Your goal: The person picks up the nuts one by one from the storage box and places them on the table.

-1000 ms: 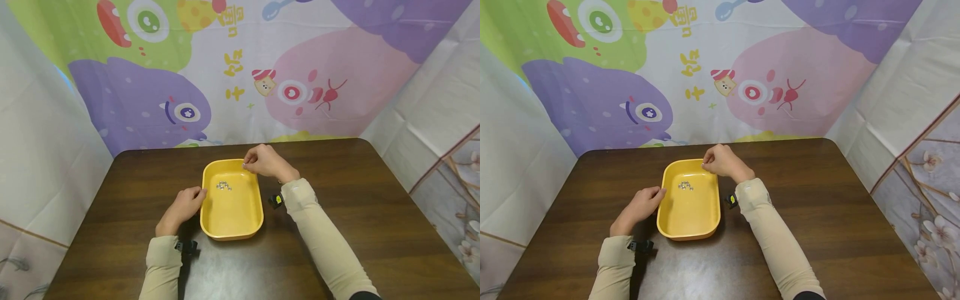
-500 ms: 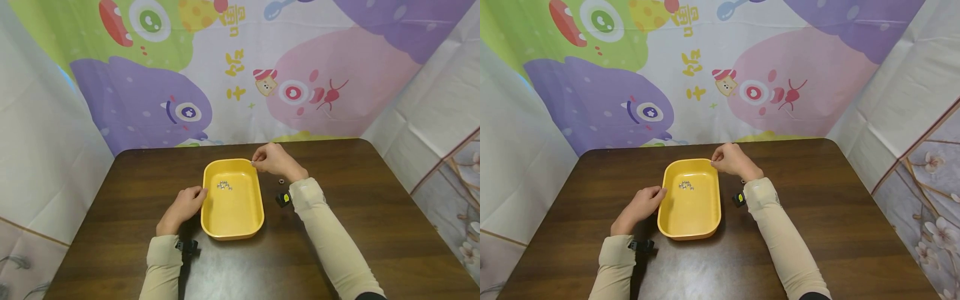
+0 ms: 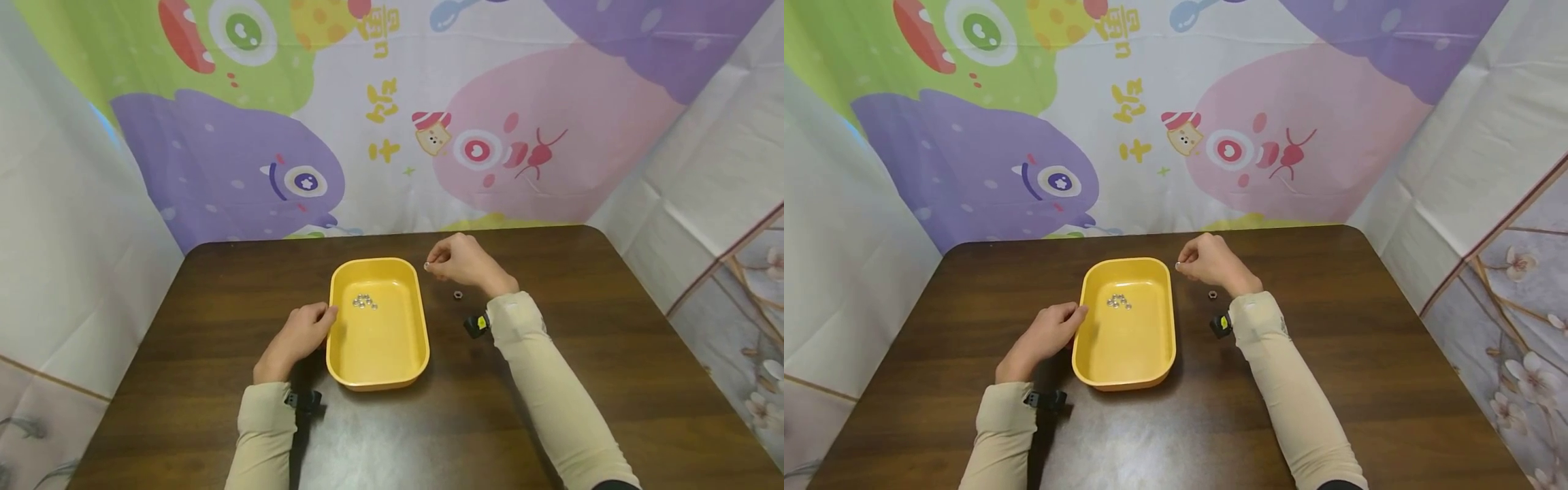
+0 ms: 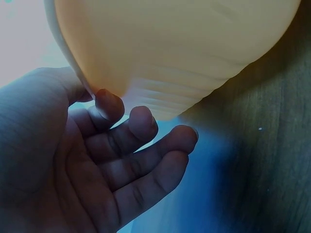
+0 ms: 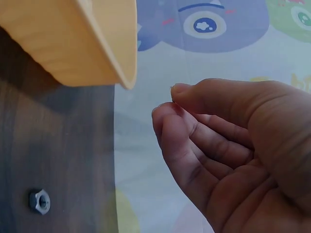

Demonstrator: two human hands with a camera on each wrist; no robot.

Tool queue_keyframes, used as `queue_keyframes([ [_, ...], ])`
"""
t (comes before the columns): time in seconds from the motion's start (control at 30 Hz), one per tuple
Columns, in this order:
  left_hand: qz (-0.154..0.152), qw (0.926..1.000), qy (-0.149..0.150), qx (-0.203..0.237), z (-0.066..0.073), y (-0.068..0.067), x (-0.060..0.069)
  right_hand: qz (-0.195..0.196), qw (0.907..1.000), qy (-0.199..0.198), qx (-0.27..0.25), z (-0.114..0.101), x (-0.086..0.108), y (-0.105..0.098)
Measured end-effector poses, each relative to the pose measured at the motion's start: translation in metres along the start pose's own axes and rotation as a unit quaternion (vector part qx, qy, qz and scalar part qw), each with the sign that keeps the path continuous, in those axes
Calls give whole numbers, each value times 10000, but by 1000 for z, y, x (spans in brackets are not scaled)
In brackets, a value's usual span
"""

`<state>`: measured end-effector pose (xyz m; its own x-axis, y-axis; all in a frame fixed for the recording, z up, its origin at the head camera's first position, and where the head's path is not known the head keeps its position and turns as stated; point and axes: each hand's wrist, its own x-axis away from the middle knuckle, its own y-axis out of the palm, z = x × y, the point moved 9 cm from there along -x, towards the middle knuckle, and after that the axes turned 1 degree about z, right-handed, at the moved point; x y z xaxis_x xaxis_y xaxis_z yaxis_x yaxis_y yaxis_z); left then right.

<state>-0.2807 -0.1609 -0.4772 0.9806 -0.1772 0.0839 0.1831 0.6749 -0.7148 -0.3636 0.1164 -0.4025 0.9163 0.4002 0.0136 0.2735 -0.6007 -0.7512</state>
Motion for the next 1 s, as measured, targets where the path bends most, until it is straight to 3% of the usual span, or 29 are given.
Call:
queue_keyframes([
  [1.0,-17,10000,-22,-15,-1,0,0,178,9992,369,23,50,16,-7],
])
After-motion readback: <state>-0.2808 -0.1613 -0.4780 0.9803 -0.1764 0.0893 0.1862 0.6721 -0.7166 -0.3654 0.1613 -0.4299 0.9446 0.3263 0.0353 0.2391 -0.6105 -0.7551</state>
